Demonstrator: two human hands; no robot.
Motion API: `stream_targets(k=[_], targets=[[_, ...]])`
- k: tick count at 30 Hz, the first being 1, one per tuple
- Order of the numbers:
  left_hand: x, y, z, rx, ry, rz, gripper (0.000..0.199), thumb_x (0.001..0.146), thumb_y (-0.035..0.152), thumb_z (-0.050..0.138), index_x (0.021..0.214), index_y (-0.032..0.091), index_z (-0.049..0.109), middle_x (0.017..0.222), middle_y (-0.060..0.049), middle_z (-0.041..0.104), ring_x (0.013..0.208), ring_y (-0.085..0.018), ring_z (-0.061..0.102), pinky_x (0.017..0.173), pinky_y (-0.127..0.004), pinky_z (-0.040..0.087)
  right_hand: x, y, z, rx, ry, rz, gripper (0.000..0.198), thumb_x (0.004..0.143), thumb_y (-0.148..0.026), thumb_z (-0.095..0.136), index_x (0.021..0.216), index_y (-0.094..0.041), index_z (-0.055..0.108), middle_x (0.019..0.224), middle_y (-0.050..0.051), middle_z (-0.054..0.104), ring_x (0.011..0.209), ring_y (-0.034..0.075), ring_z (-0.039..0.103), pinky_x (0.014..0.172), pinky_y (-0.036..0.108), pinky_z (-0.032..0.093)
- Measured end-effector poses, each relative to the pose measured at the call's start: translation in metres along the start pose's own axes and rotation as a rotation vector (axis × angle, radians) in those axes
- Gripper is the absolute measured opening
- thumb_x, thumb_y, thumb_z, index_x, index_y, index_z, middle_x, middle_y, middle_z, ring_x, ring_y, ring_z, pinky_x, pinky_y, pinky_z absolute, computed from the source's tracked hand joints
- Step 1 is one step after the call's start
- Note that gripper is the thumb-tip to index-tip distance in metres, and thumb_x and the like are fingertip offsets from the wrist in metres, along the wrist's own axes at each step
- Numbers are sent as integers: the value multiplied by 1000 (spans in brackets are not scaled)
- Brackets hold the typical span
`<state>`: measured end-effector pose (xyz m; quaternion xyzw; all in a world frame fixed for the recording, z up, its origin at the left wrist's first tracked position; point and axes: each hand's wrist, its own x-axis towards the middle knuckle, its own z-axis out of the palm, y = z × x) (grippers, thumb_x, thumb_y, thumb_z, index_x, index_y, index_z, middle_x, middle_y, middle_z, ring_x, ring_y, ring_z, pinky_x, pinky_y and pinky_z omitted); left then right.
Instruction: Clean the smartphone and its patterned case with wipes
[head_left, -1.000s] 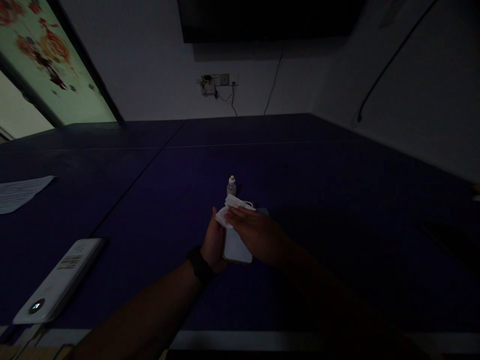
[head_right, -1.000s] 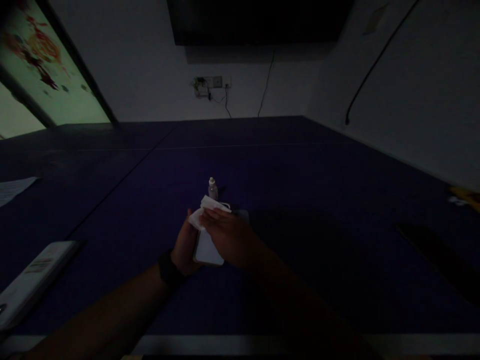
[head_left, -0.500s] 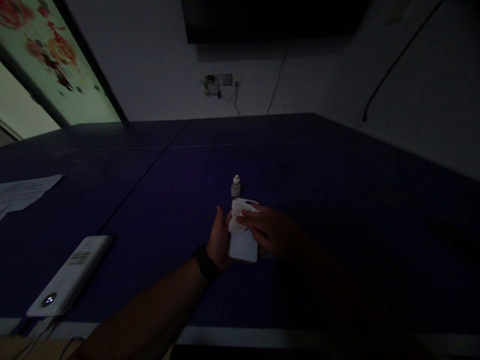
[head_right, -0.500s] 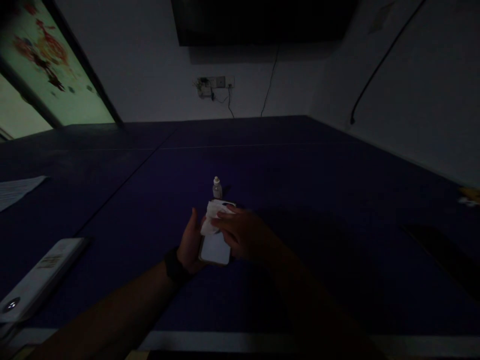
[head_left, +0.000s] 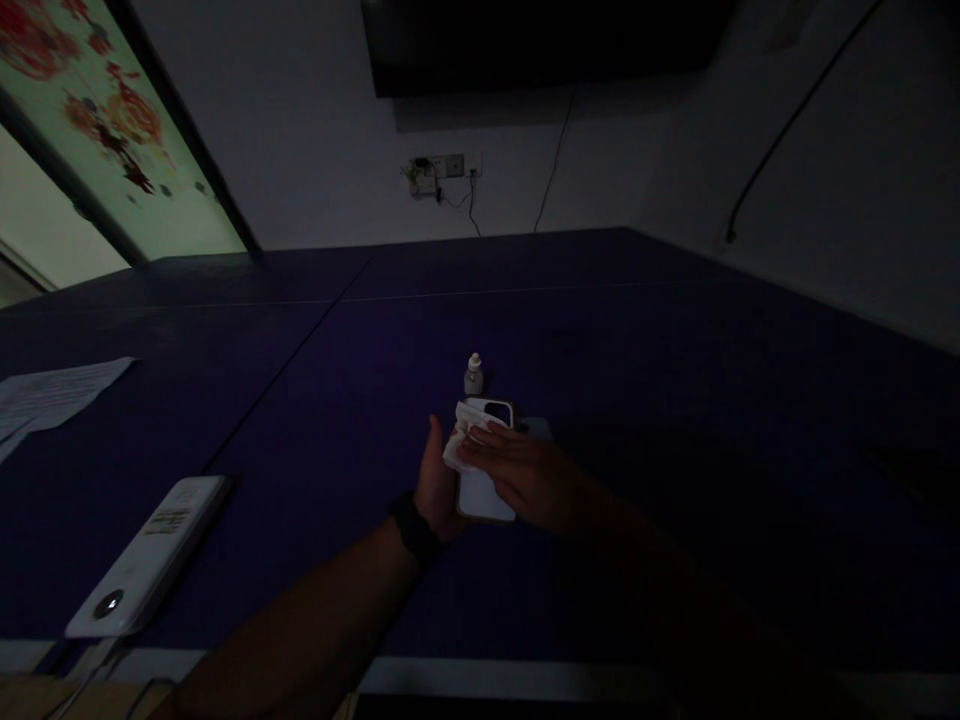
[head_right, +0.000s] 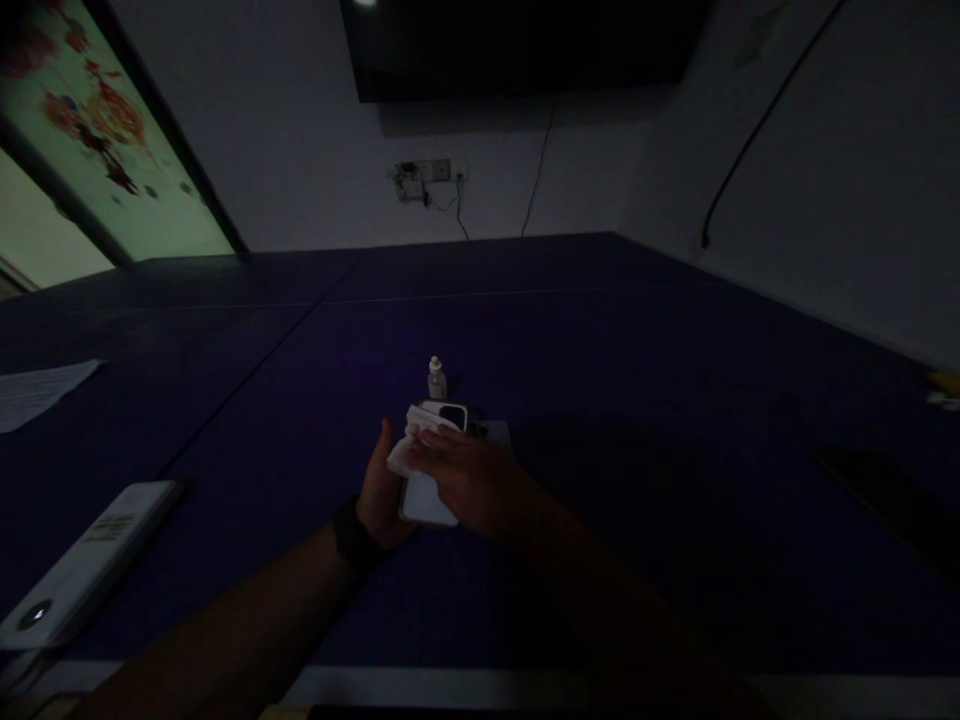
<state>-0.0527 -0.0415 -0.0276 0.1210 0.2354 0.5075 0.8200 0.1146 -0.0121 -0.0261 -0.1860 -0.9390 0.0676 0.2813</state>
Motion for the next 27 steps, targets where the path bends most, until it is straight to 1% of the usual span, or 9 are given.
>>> stream_targets(k=[3, 7, 9, 12, 15, 19, 22, 24, 27], targets=[[0, 0, -1, -7, -17, 22, 74, 102, 69, 31, 136, 11, 63, 111, -16, 75, 104, -30, 73, 95, -41, 54, -1, 2, 0, 38, -59, -30, 58, 86, -4, 57, 141, -21, 64, 143, 10, 66, 139, 23, 58, 120, 47, 45], [1, -1, -1, -17, -23, 61, 70, 102, 68, 34, 136, 14, 63, 114, -15, 75, 106, -29, 73, 98, -39, 52, 0, 0, -4, 7, -16, 38, 58, 87, -3, 54, 141, -19, 63, 145, 12, 64, 139, 23, 57, 119, 46, 46], [1, -1, 0, -16, -10, 36, 72, 102, 69, 32, 134, 13, 63, 113, -16, 75, 107, -30, 73, 98, -40, 52, 1, -1, -4, 7, -19, 3, 59, 87, -3, 53, 143, -16, 62, 147, 14, 63, 142, 24, 54, 120, 49, 44], [1, 0, 0, -15, 3, 13, 77, 102, 70, 26, 132, 10, 64, 111, -18, 75, 106, -31, 73, 96, -42, 53, 1, -3, -5, 53, -73, -41, 54, 86, -6, 56, 137, -19, 67, 144, 12, 65, 138, 25, 59, 118, 51, 46], [1, 1, 0, -11, 2, 42, 74, 103, 67, 26, 133, 11, 63, 110, -16, 75, 106, -30, 73, 96, -41, 53, 1, -2, -4, 32, -38, 24, 55, 86, -4, 57, 137, -22, 68, 143, 11, 66, 135, 25, 62, 116, 51, 48], [1, 1, -2, -18, -7, 59, 69, 103, 67, 34, 133, 13, 64, 108, -14, 76, 105, -29, 73, 95, -39, 54, 3, -1, -3, 33, -53, -7, 60, 85, -1, 57, 141, -18, 64, 144, 11, 65, 142, 25, 54, 121, 51, 43], [0, 1, -1, -7, -24, 32, 76, 102, 70, 29, 132, 10, 65, 108, -17, 76, 105, -31, 73, 93, -41, 55, 4, 0, -5, 103, -98, -48, 55, 85, -1, 55, 134, -23, 69, 135, 6, 72, 138, 23, 59, 122, 53, 40], [0, 2, 1, -1, -27, 41, 76, 103, 69, 27, 133, 10, 64, 110, -17, 76, 105, -31, 73, 93, -41, 55, 4, 1, -6, 97, -61, -27, 52, 86, -1, 54, 130, -22, 71, 131, 6, 74, 135, 24, 62, 122, 55, 40], [-1, 2, 3, -5, 8, 68, 70, 104, 64, 30, 136, 11, 63, 111, -15, 76, 104, -29, 73, 93, -39, 55, 5, 0, -4, 45, -11, 7, 54, 87, 0, 52, 135, -18, 68, 139, 12, 69, 139, 26, 58, 122, 56, 39]])
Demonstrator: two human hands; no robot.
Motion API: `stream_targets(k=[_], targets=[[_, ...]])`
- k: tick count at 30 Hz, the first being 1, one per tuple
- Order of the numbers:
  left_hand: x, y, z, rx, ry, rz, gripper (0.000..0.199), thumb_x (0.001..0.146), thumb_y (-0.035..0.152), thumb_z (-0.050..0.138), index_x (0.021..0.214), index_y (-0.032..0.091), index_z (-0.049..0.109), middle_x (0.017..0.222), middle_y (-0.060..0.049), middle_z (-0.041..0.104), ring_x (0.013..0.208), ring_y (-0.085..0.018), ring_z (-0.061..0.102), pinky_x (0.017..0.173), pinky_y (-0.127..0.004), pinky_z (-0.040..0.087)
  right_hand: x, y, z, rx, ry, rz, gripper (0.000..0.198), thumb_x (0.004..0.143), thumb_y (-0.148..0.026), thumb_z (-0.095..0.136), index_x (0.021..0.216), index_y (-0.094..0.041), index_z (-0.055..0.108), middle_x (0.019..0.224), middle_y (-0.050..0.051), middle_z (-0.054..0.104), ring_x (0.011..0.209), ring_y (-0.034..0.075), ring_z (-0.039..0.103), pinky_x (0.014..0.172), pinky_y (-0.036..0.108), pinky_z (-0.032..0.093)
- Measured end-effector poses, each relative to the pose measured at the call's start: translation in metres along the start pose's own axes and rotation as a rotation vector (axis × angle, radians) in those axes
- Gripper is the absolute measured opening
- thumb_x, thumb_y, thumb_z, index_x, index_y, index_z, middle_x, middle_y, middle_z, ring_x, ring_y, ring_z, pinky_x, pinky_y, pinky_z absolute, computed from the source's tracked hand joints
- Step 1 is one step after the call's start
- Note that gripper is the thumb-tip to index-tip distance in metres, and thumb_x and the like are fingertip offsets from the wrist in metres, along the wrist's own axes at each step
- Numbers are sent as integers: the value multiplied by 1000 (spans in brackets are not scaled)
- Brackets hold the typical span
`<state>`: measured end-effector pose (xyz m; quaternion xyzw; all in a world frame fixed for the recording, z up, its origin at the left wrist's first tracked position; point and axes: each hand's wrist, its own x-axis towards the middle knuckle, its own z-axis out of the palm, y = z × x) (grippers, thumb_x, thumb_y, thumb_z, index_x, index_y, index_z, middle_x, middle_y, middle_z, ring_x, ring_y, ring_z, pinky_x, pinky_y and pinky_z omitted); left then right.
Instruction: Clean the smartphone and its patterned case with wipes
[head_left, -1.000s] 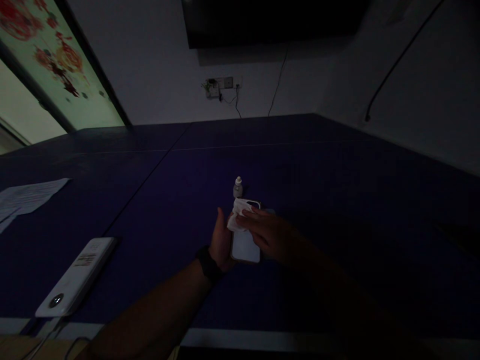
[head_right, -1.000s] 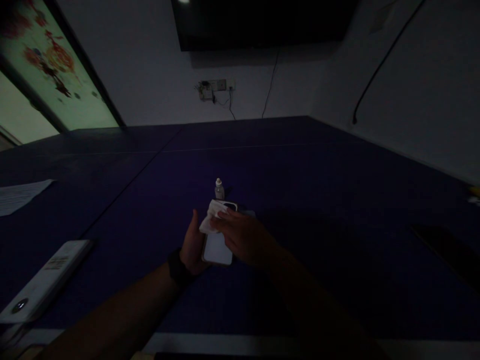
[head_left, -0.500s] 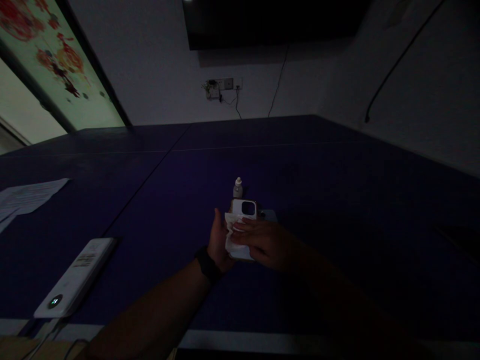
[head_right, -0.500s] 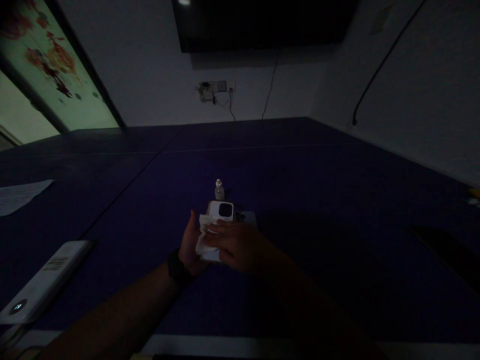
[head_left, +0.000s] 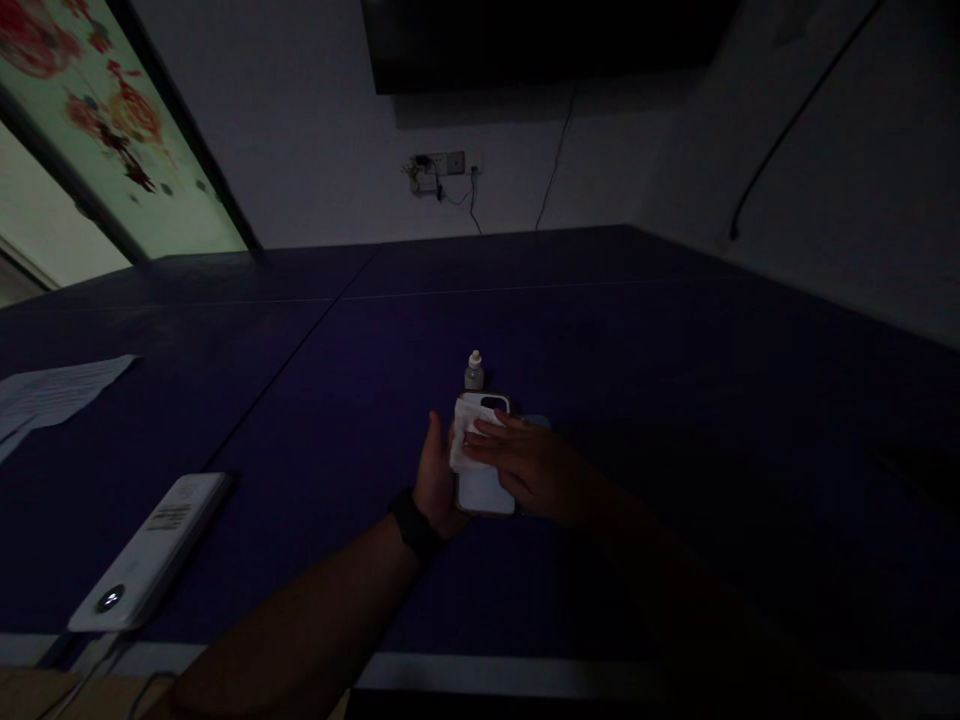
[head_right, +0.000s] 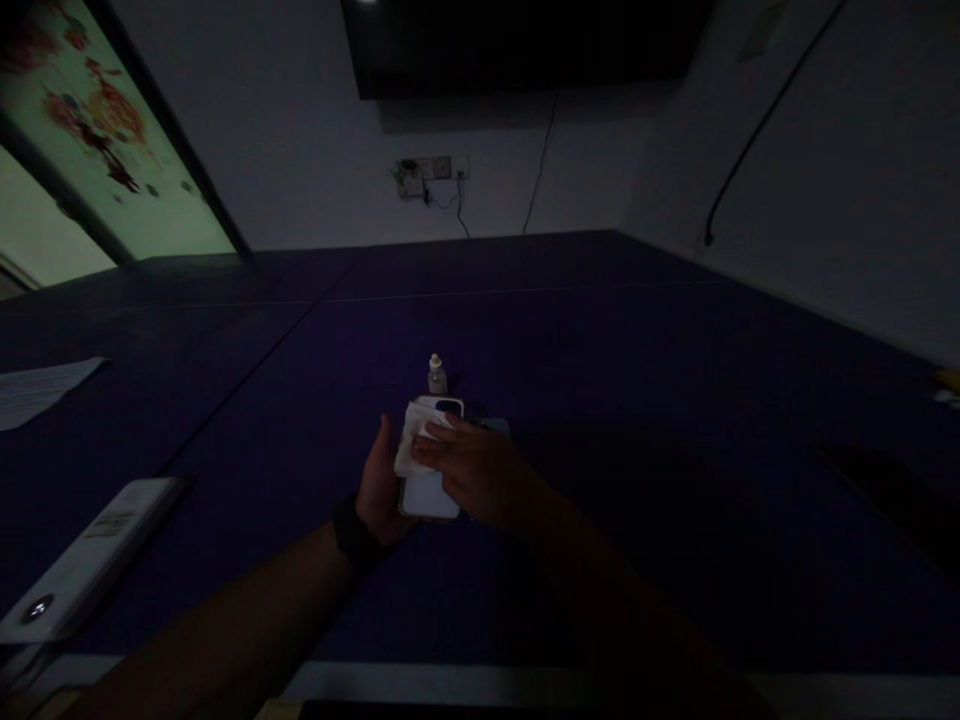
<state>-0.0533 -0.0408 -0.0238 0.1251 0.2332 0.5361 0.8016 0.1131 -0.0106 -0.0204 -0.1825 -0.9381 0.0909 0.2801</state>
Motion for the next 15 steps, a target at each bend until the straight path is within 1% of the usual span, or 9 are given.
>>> stream_targets(k=[2, 4, 6, 8, 10, 12, 13, 15], targets=[[0, 0, 0, -9, 30, -4, 70, 105, 64, 29, 136, 10, 62, 110, -16, 76, 104, -29, 74, 93, -39, 55, 0, -1, 1, 15, -26, -20, 56, 86, 2, 51, 136, -18, 67, 140, 11, 68, 142, 26, 55, 123, 57, 37], [0, 0, 0, -17, 25, -16, 73, 104, 65, 28, 137, 10, 62, 110, -16, 76, 103, -30, 74, 92, -40, 55, -1, -1, 2, 57, -56, -48, 55, 85, 2, 51, 132, -20, 69, 134, 7, 73, 140, 26, 57, 125, 60, 31], [1, 0, 1, -15, -9, -14, 73, 103, 67, 27, 140, 12, 61, 112, -16, 76, 103, -31, 74, 92, -41, 55, -2, 1, 1, 70, -38, -54, 52, 85, 2, 51, 126, -20, 72, 128, 7, 76, 135, 27, 62, 126, 64, 27], [1, -1, 1, -7, -27, 8, 71, 104, 65, 28, 141, 15, 60, 114, -16, 75, 103, -30, 74, 92, -41, 55, -3, 2, 1, 32, 6, -33, 51, 86, 1, 50, 128, -19, 71, 129, 9, 75, 134, 28, 63, 125, 65, 27], [1, -1, 0, 2, -19, 23, 68, 105, 63, 29, 141, 15, 60, 116, -15, 75, 104, -29, 74, 93, -40, 55, -3, 2, 2, -22, 15, 0, 53, 88, 1, 50, 135, -18, 67, 137, 11, 70, 138, 27, 59, 125, 62, 30], [0, -1, -1, 1, -5, 17, 69, 105, 64, 29, 140, 13, 60, 116, -16, 75, 105, -29, 74, 93, -39, 55, -3, 0, 3, -46, -20, 13, 55, 90, -1, 51, 139, -20, 64, 144, 10, 66, 143, 25, 53, 127, 57, 31], [0, -1, -2, -4, -2, -1, 72, 104, 65, 29, 140, 11, 60, 115, -17, 75, 105, -30, 74, 93, -39, 55, -3, -2, 4, -38, -41, 2, 54, 90, -2, 51, 139, -21, 64, 143, 8, 66, 144, 25, 53, 127, 56, 30], [1, -2, -4, -16, -11, -18, 74, 103, 67, 30, 140, 10, 60, 114, -18, 75, 105, -31, 74, 93, -40, 55, -4, -3, 2, 4, -64, -39, 50, 91, -2, 50, 133, -22, 68, 137, 6, 71, 141, 24, 56, 128, 58, 25]])
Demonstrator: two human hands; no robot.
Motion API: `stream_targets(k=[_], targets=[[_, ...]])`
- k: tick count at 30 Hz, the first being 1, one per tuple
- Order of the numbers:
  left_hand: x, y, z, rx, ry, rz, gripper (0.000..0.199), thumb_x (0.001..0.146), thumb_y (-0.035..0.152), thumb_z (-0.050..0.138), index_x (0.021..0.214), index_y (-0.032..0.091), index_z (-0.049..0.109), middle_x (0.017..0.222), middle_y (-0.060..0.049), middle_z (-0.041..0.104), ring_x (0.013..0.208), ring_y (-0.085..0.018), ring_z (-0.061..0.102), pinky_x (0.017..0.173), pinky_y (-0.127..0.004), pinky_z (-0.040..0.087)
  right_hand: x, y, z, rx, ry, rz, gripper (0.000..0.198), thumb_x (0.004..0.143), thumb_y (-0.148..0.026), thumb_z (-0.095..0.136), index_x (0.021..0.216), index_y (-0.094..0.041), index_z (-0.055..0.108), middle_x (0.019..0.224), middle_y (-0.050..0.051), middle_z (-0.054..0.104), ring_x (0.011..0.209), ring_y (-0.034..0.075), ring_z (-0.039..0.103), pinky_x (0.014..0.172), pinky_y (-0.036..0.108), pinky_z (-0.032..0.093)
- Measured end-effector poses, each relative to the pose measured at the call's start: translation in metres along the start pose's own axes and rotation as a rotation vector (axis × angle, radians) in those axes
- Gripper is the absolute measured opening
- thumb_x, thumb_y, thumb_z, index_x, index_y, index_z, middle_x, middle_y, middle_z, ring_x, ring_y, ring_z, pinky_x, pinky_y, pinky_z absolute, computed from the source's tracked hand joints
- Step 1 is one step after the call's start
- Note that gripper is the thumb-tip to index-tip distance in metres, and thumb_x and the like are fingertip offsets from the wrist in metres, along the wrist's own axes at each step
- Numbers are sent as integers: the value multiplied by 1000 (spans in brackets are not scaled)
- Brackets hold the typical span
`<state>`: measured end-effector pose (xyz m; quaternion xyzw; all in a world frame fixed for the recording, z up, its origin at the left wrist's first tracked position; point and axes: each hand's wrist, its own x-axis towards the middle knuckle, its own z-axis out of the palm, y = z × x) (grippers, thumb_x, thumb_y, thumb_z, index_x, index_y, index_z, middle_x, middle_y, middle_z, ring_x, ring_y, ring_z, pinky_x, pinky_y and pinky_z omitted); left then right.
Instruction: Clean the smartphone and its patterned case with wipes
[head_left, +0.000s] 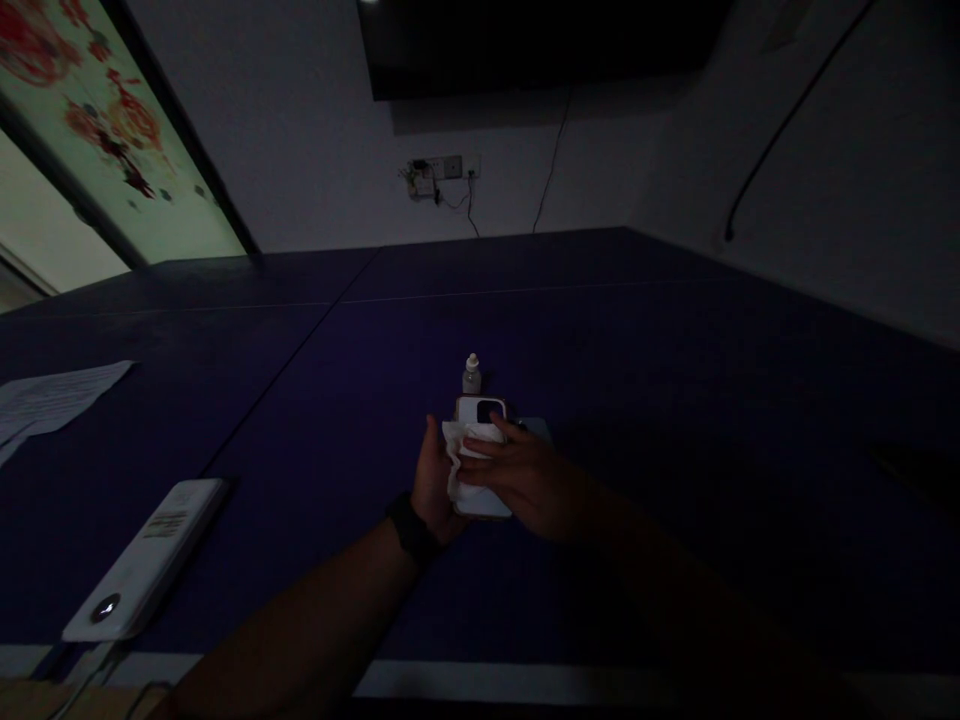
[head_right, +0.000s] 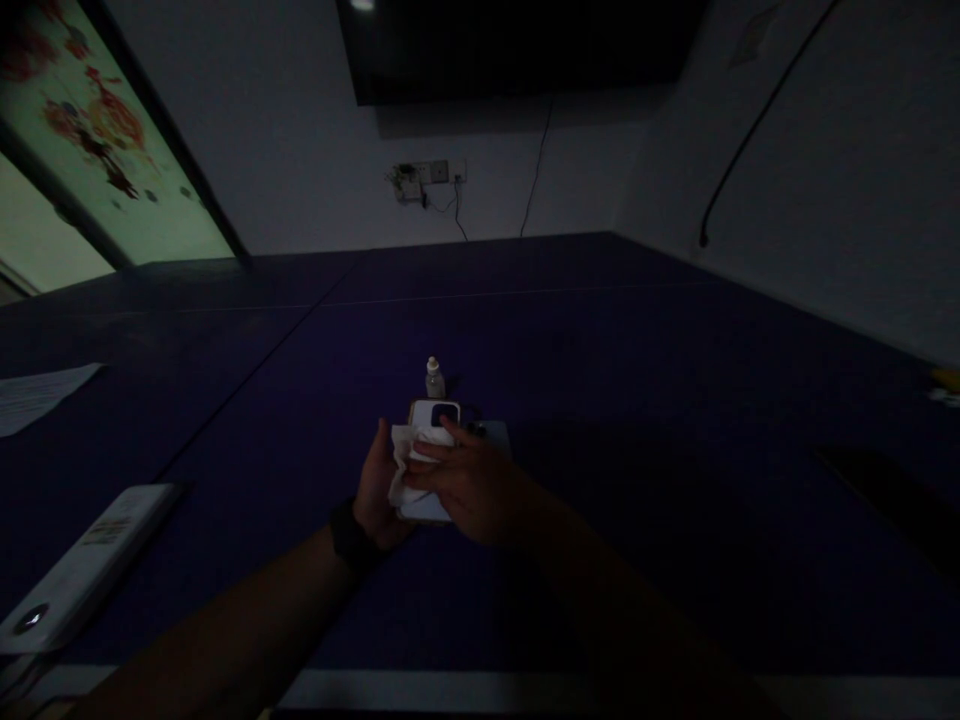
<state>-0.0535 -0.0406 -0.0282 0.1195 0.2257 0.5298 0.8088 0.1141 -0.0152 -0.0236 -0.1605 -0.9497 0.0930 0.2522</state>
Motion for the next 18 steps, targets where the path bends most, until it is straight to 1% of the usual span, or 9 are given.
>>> stream_targets(k=[2, 3, 5, 7, 9, 11, 14, 16, 18], targets=[[1, 0, -2, -4, -26, 12, 74, 103, 67, 31, 142, 10, 59, 112, -17, 76, 106, -31, 73, 94, -40, 55, -1, -1, -2, 33, 12, -26, 47, 91, -1, 49, 126, -22, 71, 129, 5, 76, 136, 24, 61, 129, 61, 21], [2, 0, -3, 0, -40, 19, 74, 103, 66, 31, 142, 10, 59, 112, -17, 76, 106, -31, 73, 95, -40, 55, -1, -1, -2, 32, 18, -22, 47, 91, -1, 48, 126, -22, 71, 129, 6, 76, 136, 24, 61, 129, 62, 20], [3, 0, -3, 9, -52, 18, 74, 104, 65, 29, 143, 10, 58, 111, -17, 76, 107, -31, 73, 95, -41, 55, 0, -2, -2, 1, 10, 4, 49, 91, -1, 49, 132, -20, 68, 134, 9, 73, 139, 26, 58, 128, 61, 22], [3, 1, -2, 6, -40, 1, 75, 104, 66, 28, 143, 9, 58, 113, -17, 76, 107, -31, 73, 95, -40, 55, 1, -2, -2, -13, -14, 10, 51, 89, -2, 51, 135, -18, 67, 139, 10, 70, 142, 26, 54, 128, 59, 24], [2, 1, 0, -2, -17, 12, 75, 104, 66, 27, 144, 10, 57, 115, -17, 76, 107, -30, 73, 95, -39, 55, 1, -2, -3, 6, -19, -4, 50, 88, -3, 53, 131, -21, 70, 134, 7, 73, 139, 25, 58, 129, 60, 21], [1, 1, 2, 2, 2, 19, 75, 105, 65, 25, 146, 11, 55, 117, -17, 75, 108, -30, 73, 96, -40, 54, 1, -2, -4, 10, 16, 10, 49, 87, -2, 53, 126, -25, 72, 129, 4, 76, 135, 24, 62, 128, 62, 20], [0, 1, 3, 23, 19, 5, 74, 105, 64, 25, 147, 11, 54, 115, -17, 75, 107, -31, 73, 96, -42, 54, 1, -3, -7, -25, 65, 58, 51, 88, -1, 51, 131, -19, 69, 135, 9, 72, 137, 27, 60, 126, 65, 25], [0, 1, 3, 12, 23, 1, 74, 105, 64, 27, 147, 11, 54, 113, -17, 76, 106, -30, 74, 97, -40, 54, 2, -4, -8, -3, 39, 45, 50, 88, 0, 50, 131, -18, 69, 136, 10, 71, 139, 27, 58, 126, 65, 25], [1, 0, 2, -7, 18, 20, 73, 104, 65, 28, 148, 12, 54, 114, -15, 76, 105, -28, 74, 98, -38, 53, 2, -5, -9, 38, 10, 18, 48, 87, -1, 52, 124, -22, 73, 130, 6, 75, 135, 26, 62, 127, 64, 22]])
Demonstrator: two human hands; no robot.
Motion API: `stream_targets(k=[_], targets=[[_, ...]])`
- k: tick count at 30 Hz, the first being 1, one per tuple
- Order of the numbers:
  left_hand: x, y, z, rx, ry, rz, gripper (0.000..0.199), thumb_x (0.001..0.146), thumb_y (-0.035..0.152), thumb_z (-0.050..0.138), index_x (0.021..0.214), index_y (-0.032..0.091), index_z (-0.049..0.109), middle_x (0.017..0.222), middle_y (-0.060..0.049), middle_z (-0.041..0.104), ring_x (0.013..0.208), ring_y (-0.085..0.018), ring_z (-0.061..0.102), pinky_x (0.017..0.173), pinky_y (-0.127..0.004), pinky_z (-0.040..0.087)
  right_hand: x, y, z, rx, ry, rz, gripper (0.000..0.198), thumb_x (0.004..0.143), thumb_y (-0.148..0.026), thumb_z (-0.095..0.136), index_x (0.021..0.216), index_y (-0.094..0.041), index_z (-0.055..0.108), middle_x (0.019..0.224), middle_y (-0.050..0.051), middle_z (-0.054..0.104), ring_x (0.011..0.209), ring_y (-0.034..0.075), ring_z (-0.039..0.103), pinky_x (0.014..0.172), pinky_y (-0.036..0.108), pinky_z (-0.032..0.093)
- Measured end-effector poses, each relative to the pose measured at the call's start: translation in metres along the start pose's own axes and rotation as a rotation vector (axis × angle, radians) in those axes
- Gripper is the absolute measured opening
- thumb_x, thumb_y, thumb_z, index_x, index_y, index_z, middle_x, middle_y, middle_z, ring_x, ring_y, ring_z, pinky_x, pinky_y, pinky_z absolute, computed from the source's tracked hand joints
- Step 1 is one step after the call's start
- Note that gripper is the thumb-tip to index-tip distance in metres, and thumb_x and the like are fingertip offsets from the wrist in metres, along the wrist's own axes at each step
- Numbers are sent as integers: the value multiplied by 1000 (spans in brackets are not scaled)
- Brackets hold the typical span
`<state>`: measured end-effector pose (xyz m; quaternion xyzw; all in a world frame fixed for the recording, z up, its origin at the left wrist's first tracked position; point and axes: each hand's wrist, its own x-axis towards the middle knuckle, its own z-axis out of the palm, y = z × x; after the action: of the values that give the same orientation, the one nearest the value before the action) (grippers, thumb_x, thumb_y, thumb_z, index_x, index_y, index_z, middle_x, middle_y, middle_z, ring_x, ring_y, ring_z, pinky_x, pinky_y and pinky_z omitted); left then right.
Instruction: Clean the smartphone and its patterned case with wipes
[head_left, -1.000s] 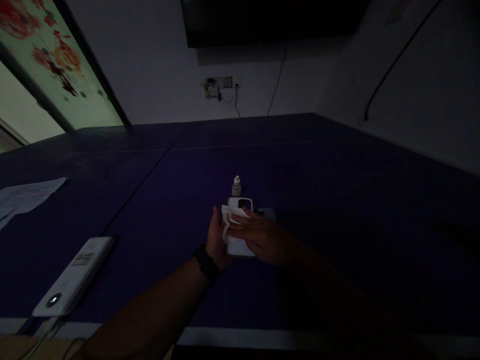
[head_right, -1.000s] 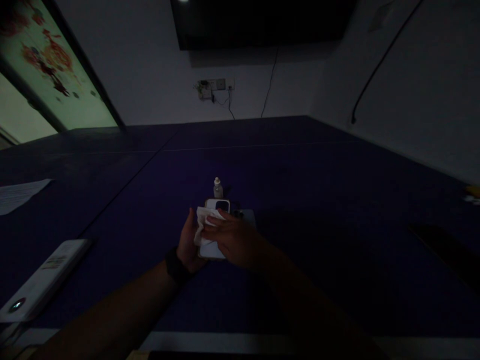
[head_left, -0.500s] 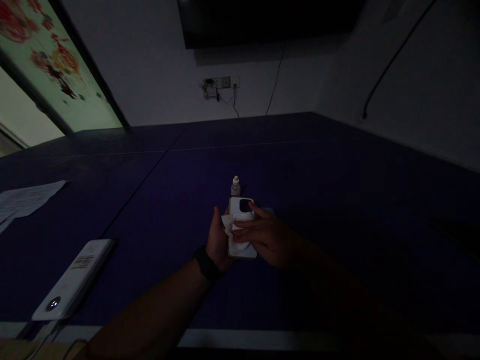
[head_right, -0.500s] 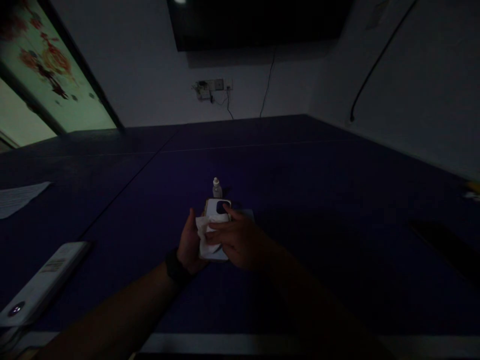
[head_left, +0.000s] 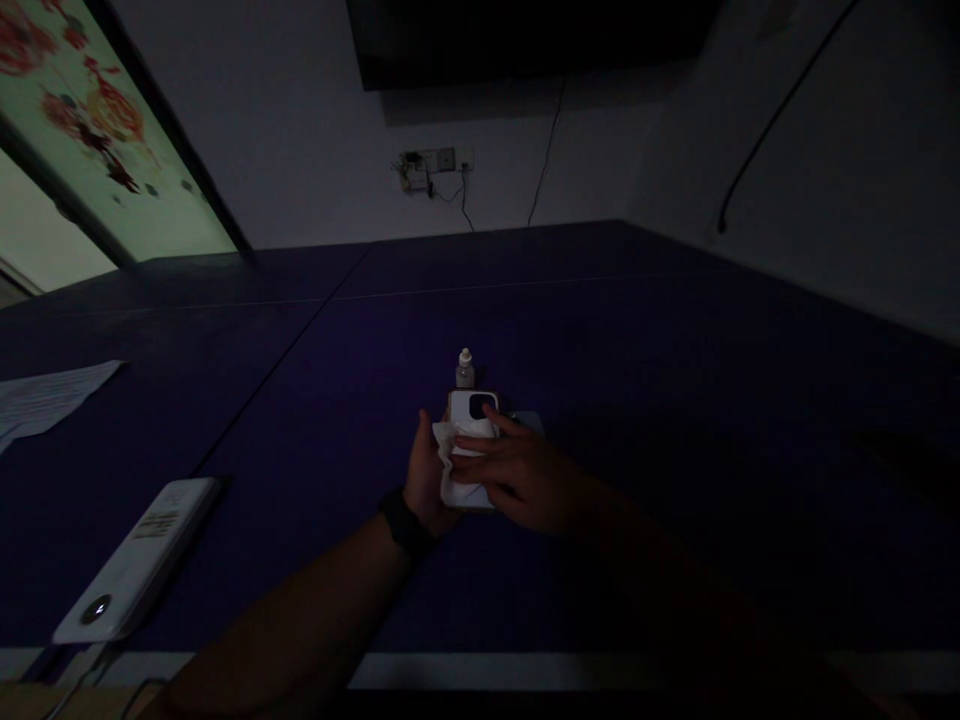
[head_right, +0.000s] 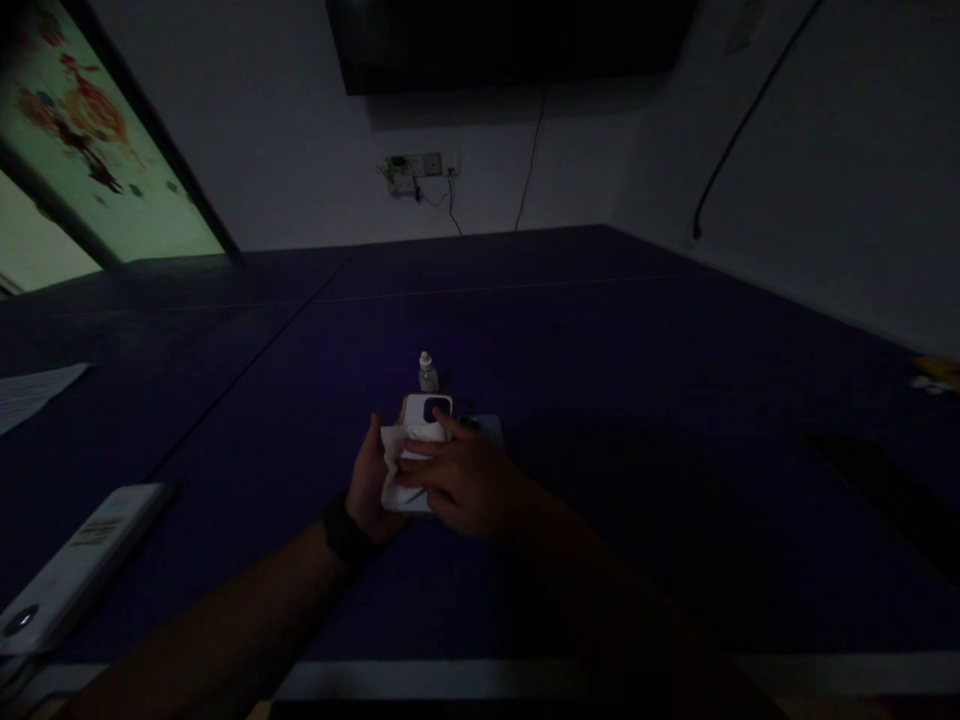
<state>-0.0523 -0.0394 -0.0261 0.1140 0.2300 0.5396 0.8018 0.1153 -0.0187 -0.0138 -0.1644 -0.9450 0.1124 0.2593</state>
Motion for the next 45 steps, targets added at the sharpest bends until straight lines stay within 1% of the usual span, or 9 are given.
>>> stream_targets(k=[7, 12, 16, 20, 24, 37, 40, 42, 45], targets=[[0, -1, -5, 61, 41, 17, 70, 104, 65, 32, 141, 12, 60, 99, -13, 77, 100, -29, 75, 95, -40, 54, 0, 4, 5, -92, 3, 29, 53, 91, 0, 51, 138, -19, 65, 144, 10, 66, 144, 26, 53, 126, 57, 34], [-1, 0, -1, 60, 16, -7, 77, 103, 68, 26, 143, 11, 59, 109, -16, 77, 103, -30, 75, 95, -41, 55, -2, 9, 7, -20, 7, 4, 50, 93, 0, 50, 135, -22, 67, 136, 6, 72, 138, 22, 59, 128, 54, 30], [-2, 0, 3, 91, 81, 2, 75, 104, 66, 23, 143, 12, 58, 108, -15, 77, 104, -30, 75, 97, -41, 54, -3, 8, 6, -82, 5, 22, 53, 94, -2, 48, 140, -22, 63, 145, 6, 66, 145, 22, 52, 127, 49, 34], [-3, -1, 3, 100, 86, -7, 80, 103, 69, 23, 145, 9, 57, 109, -17, 77, 107, -32, 74, 99, -43, 53, -3, 5, 0, 12, -33, 0, 47, 93, -1, 49, 131, -23, 69, 133, 5, 74, 139, 22, 58, 129, 57, 26], [-3, -1, 3, 89, 56, 18, 75, 104, 66, 22, 150, 15, 52, 118, -16, 75, 108, -30, 74, 100, -43, 53, -2, 3, -3, -20, -9, 65, 48, 96, -3, 50, 138, -21, 64, 144, 9, 66, 144, 23, 53, 128, 56, 29], [-4, 0, -1, 85, 18, 10, 78, 102, 70, 30, 148, 11, 54, 110, -16, 77, 100, -30, 75, 95, -41, 54, 0, 0, -2, 48, -82, 20, 53, 90, -1, 54, 136, -25, 66, 141, 6, 69, 142, 24, 55, 128, 57, 26], [-6, 1, 0, 102, -25, 2, 76, 102, 70, 26, 152, 18, 50, 118, -16, 74, 101, -30, 74, 95, -45, 55, -3, 2, -3, 116, 103, 163, 43, 94, -9, 52, 129, -27, 72, 127, 6, 77, 124, 24, 70, 123, 55, 37], [-7, 1, 1, 132, -72, -11, 73, 101, 71, 25, 153, 26, 47, 119, -14, 73, 96, -30, 75, 87, -48, 58, -6, 6, -4, 130, 334, 371, 35, 102, -21, 47, 124, -25, 74, 109, 5, 81, 101, 23, 78, 101, 43, 59], [-9, 1, 1, 158, -142, -20, 70, 99, 75, 27, 147, 29, 51, 116, -13, 73, 91, -31, 74, 74, -48, 60, -12, 13, -4, 93, 545, 562, 44, 110, -34, 30, 128, -19, 68, 92, 6, 80, 78, 21, 78, 67, 32, 64]])
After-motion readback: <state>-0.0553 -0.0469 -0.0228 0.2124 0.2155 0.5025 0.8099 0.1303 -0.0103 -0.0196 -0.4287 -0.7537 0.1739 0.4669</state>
